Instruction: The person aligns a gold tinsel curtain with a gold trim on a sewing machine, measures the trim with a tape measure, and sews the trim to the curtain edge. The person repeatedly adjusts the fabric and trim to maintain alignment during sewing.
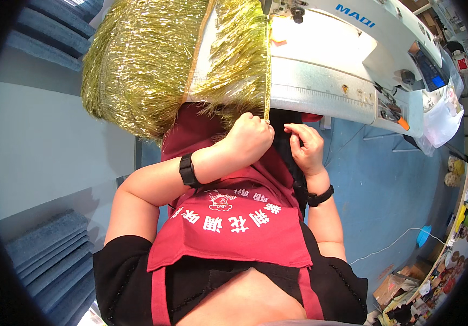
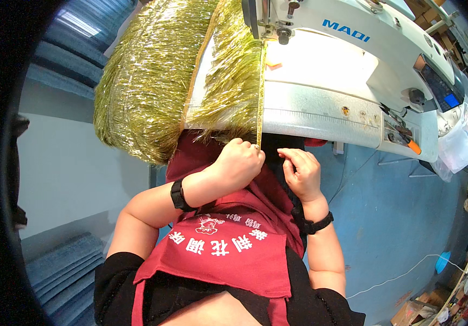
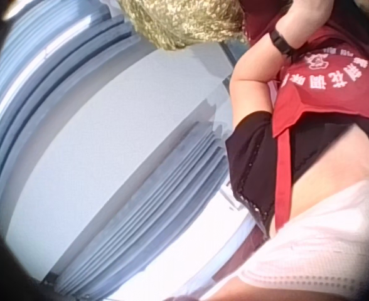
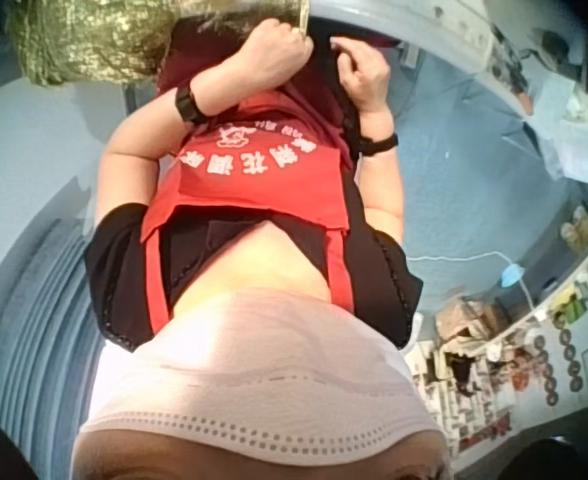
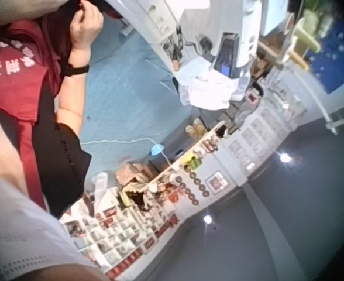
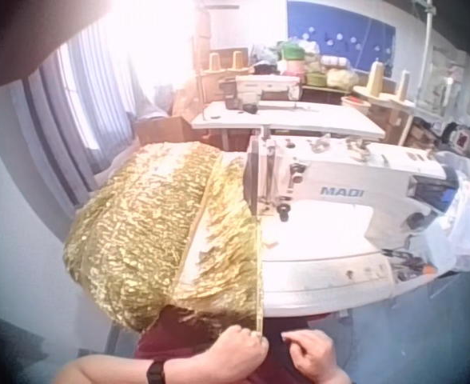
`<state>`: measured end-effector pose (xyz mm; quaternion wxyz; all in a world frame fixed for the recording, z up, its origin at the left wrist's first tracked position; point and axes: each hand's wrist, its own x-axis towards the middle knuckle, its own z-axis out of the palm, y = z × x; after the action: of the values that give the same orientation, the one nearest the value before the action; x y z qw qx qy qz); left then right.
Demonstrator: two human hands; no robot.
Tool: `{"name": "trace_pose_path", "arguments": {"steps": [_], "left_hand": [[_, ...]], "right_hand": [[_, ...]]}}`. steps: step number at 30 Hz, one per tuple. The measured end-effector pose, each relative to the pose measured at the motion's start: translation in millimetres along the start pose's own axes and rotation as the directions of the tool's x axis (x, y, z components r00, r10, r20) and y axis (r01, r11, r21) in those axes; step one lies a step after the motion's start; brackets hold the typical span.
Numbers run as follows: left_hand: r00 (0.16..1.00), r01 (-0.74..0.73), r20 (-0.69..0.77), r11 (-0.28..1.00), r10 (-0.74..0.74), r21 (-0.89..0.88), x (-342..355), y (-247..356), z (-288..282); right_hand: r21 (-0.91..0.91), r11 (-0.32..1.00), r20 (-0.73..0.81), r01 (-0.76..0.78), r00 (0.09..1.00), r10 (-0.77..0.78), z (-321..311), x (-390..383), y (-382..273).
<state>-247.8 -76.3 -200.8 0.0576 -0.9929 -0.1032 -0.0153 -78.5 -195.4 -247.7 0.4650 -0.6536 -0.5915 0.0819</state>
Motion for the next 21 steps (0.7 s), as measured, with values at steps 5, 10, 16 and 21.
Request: {"name": "trace_pose_path", "arguments": {"steps": [5,10,16,21], "left_hand": [[0.998,0.057,-0.008,0.998,-0.057,0.002,5.6,-8.5,-6.0],[0.995,0.091,-0.045,0.996,-0.092,-0.021,19.4,-21.4,-9.2],[0.989,0.132,-0.061,0.990,-0.134,-0.037,33.7,-34.1,-13.5],[0.984,0.149,-0.089,0.988,-0.153,-0.047,44.4,-47.1,-11.4]], "right_hand": [[0.020,0.999,-0.073,0.032,0.997,-0.031,0.8,11.7,-4.9],[0.025,0.999,-0.113,0.021,0.993,-0.018,1.7,19.8,-5.5],[0.027,0.999,-0.110,0.045,0.993,-0.042,1.9,23.0,-6.9],[0.035,0.999,-0.123,0.033,0.992,-0.029,0.7,27.0,-5.6]]}}
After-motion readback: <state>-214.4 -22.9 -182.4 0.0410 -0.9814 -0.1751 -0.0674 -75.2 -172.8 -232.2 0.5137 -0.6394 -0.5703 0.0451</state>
